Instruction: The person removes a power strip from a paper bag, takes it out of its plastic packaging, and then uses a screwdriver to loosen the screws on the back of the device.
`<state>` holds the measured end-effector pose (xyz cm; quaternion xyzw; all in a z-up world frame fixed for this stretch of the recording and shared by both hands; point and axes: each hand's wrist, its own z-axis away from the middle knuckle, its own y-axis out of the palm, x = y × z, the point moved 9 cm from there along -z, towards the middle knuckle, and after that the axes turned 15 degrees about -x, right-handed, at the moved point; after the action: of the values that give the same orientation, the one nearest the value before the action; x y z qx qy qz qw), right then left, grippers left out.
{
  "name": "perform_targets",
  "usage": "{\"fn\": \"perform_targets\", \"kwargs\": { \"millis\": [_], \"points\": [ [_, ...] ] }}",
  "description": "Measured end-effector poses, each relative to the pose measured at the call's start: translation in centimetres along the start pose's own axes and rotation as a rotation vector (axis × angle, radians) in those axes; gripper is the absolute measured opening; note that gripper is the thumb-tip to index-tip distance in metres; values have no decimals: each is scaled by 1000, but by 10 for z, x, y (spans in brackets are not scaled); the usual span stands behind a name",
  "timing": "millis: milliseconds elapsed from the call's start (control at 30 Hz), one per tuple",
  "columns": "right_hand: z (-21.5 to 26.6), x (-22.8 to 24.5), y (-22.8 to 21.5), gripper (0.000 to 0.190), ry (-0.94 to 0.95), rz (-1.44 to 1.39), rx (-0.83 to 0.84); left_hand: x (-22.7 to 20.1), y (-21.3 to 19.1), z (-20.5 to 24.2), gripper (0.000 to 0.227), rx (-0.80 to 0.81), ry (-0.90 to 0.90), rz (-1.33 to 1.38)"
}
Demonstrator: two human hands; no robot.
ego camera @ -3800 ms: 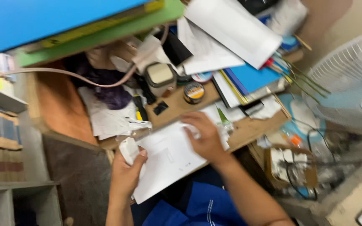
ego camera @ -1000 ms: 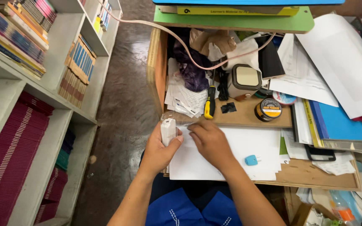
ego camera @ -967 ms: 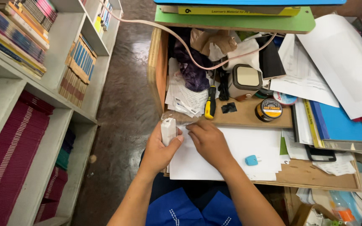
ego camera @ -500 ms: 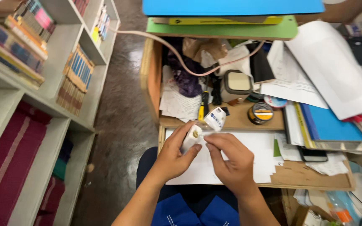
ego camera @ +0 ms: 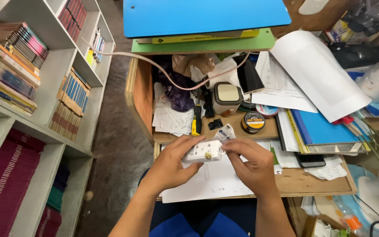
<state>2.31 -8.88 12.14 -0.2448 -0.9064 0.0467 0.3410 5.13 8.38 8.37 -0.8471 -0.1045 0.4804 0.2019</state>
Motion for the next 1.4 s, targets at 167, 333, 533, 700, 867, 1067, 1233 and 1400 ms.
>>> {"fn": "perform_targets", "kwargs": {
  "millis": [167,333,533,700,867,1067,1233,1400],
  "points": [
    [20,-27,4,23,285,-217,-3,2,7,1,58,-86,89,-95],
    [44,-53,23,58,554,-478,36,-17,9,-3,60,-207,289,-307],
    [36,-74,-2,52,541,-678,-46,-15,3,-9,66,-194,297,-372],
    [35,-94,-27,54,560,-911,-209,11,-16,-10,67,-285,213,-398],
    [41,-103,-33,54,596,-888,-268,18,-23,-8,67,-332,127,-369],
    [40,-111,-29,56,571,-1008,-299,32,-28,-7,74,-436,-53,55],
    [45,-117,-20,55,613,-1040,-296,58,20,3,81,-143,-465,1336],
    [48,-113,-12,55,666,-1032,-282,53,32,-6,86,-22,-619,1725]
  ]
}}
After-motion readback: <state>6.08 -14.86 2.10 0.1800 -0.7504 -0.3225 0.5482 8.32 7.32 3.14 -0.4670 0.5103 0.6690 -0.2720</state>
